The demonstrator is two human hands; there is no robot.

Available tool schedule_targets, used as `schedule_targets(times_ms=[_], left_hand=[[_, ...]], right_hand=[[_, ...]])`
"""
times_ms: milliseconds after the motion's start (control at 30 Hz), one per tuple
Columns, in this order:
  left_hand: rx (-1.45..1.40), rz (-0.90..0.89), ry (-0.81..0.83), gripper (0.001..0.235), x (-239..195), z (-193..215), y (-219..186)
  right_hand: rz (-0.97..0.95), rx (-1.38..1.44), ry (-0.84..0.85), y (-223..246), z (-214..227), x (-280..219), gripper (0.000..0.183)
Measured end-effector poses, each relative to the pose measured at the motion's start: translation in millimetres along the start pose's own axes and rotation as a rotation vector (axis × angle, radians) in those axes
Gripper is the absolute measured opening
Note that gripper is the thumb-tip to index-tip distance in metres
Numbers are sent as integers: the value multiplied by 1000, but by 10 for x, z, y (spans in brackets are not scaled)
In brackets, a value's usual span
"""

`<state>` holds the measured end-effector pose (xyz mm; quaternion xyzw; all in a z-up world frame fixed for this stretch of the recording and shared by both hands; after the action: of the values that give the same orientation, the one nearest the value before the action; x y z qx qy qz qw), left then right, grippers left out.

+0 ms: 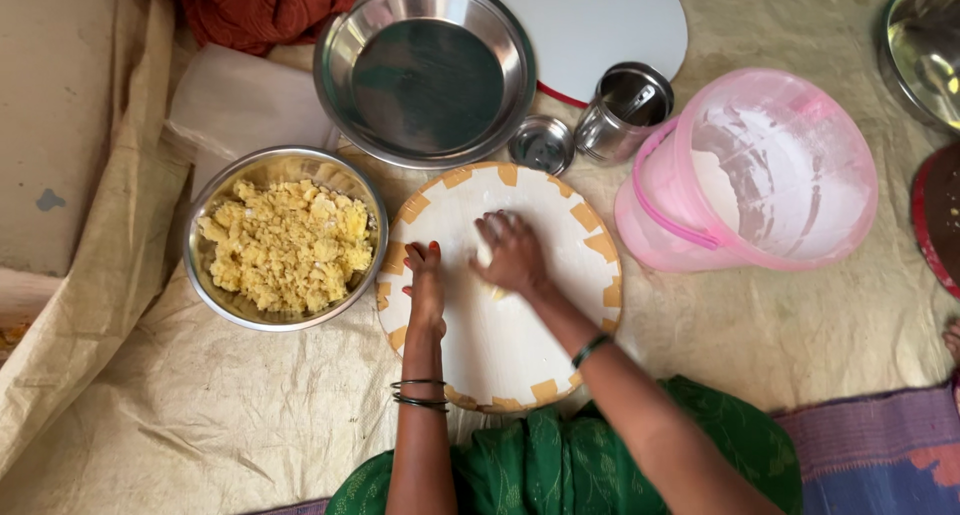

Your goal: The person kneads a yellow crumbly dough mixture on a round wooden board, shaping it into a log and then a ball. The person adds white powder from a pink container and continues kneading the dough.

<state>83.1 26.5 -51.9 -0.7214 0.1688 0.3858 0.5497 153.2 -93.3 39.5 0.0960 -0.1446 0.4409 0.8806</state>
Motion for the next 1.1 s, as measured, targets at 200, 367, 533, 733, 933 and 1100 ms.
schedule_targets(times_ms=[200, 367, 533, 733, 933, 1100], left_hand=[[77, 54, -15, 92, -32, -19, 10], [88, 77, -34, 92, 57, -59, 49], [90, -15, -16, 90, 143, -67, 114], [93, 44, -45, 91, 153, -48, 100], [82, 52, -13, 93, -23, -54, -30], [137, 53, -41, 93, 10, -92, -34]], right_hand=[[-518, 317, 316, -1128, -223, 383, 46], [-86, 67, 257, -368, -147, 588, 40], [38, 88, 287, 187, -111, 173, 40], [334, 9, -45, 697, 253, -613, 40], [12, 171, -133, 19, 326, -912, 44], [-162, 203, -97, -287, 359, -900, 70]])
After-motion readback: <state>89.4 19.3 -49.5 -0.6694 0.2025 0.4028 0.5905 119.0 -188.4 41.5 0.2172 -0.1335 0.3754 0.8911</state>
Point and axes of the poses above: each hand's wrist, its own x-axis towards the middle knuckle, its own z-axis out of the back of the hand, y = z × x, the point moved 10 cm from there along x, towards the middle knuckle, and after that the axes turned 15 degrees about z, right-handed, at the moved point
